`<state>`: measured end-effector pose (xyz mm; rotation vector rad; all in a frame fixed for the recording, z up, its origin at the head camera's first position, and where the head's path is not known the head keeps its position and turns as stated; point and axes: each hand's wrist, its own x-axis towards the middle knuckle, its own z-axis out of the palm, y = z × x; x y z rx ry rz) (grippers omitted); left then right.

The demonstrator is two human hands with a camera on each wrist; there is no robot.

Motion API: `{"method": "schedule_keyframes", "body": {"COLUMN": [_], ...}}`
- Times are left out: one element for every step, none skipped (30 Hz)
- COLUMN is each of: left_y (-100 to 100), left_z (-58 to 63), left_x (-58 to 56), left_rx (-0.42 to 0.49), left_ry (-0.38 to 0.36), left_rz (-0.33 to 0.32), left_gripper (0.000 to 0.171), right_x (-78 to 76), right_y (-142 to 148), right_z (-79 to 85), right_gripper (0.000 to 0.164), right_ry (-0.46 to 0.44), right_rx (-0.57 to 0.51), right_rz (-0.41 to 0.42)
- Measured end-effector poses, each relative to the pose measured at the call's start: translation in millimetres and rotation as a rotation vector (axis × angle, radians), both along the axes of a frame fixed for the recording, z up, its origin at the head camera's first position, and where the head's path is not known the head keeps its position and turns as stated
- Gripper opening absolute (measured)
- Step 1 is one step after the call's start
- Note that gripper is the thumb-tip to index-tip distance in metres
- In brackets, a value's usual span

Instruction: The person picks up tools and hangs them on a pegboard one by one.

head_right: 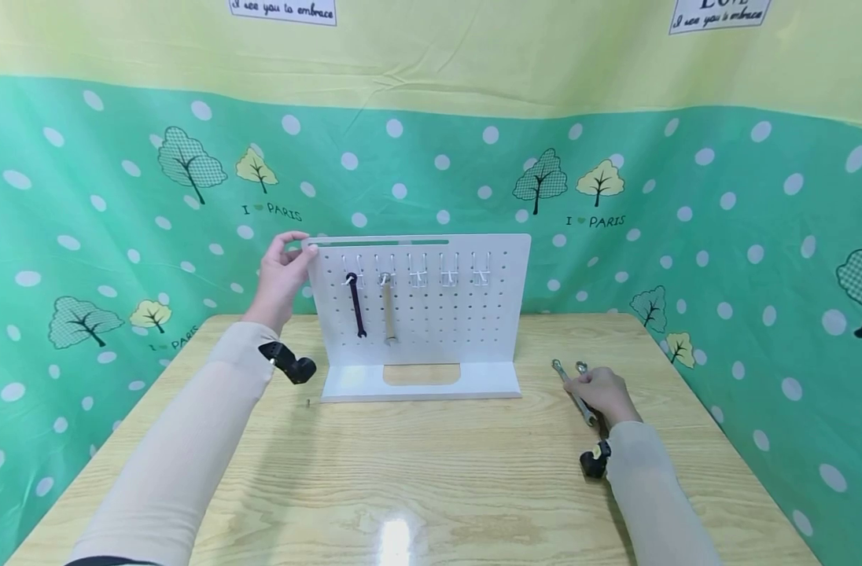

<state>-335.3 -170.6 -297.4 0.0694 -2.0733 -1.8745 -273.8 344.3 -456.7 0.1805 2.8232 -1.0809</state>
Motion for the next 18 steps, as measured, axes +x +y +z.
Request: {"method": "schedule_keyframes", "body": {"left_y": [0, 0, 0, 0, 0, 0, 0, 0, 0, 0, 0, 0, 0, 0, 0, 0, 1, 1], "left_z": [-0.3, -0.6, -0.9, -1.1, -1.3, -1.2, -1.2, -1.2, -1.2, -1.1, -0.9, -0.8, -0.8, -0.8, -0.7, -0.6, -0.6, -0.6], "left_x": [0.0, -0.2, -0.2, -0.2, -0.5, -0.6, -0.5, -0.6, -0.6, -0.8, -0.6, -0.7, -0.7, -0.8, -0.7, -1.0, -1.3, -1.9], "left_rx": [0.003, 0.006, 0.008, 0.008, 0.007, 0.008, 0.007, 0.005, 0.004, 0.005, 0.004, 0.004, 0.003, 0.002, 0.003, 0.003, 0.002, 0.004], "left_ry": [0.000, 0.000, 0.001, 0.001, 0.001, 0.001, 0.002, 0.003, 0.004, 0.006, 0.005, 0.007, 0.009, 0.009, 0.009, 0.009, 0.007, 0.008], "left_rz": [0.001, 0.002, 0.002, 0.003, 0.003, 0.005, 0.006, 0.006, 0.005, 0.004, 0.004, 0.003, 0.002, 0.003, 0.003, 0.004, 0.004, 0.006], "left_gripper": [0.031, 0.031, 0.031, 0.031, 0.031, 0.031, 0.032, 0.032, 0.032, 0.032, 0.032, 0.032, 0.032, 0.032, 0.032, 0.031, 0.031, 0.030], "right_x": [0.1, 0.1, 0.9, 1.7, 2.4, 3.3, 4.1, 5.1, 5.9, 6.7, 7.1, 7.8, 8.4, 9.0, 9.6, 10.4, 11.2, 12.0], "right_y": [0, -1, -1, -1, -2, -2, -2, -3, -3, -4, -4, -4, -4, -5, -5, -6, -6, -7], "right_z": [0.1, 0.1, 0.5, 0.8, 1.3, 1.9, 2.5, 3.4, 4.4, 5.3, 6.5, 7.7, 8.9, 10.3, 11.7, 12.7, 13.4, 14.2], "right_gripper": [0.035, 0.035, 0.034, 0.033, 0.033, 0.033, 0.033, 0.033, 0.033, 0.033, 0.033, 0.032, 0.031, 0.031, 0.031, 0.031, 0.032, 0.032], "right_ry": [0.003, 0.006, 0.010, 0.015, 0.013, 0.013, 0.013, 0.010, 0.008, 0.007, 0.008, 0.016, 0.024, 0.031, 0.041, 0.052, 0.064, 0.071], "right_rx": [0.002, 0.002, 0.006, 0.011, 0.012, 0.014, 0.019, 0.021, 0.026, 0.031, 0.035, 0.041, 0.046, 0.047, 0.049, 0.046, 0.046, 0.038], "right_rz": [-0.002, -0.005, -0.004, 0.000, 0.001, 0.000, 0.003, 0.009, 0.017, 0.025, 0.032, 0.040, 0.047, 0.054, 0.060, 0.068, 0.074, 0.079]}}
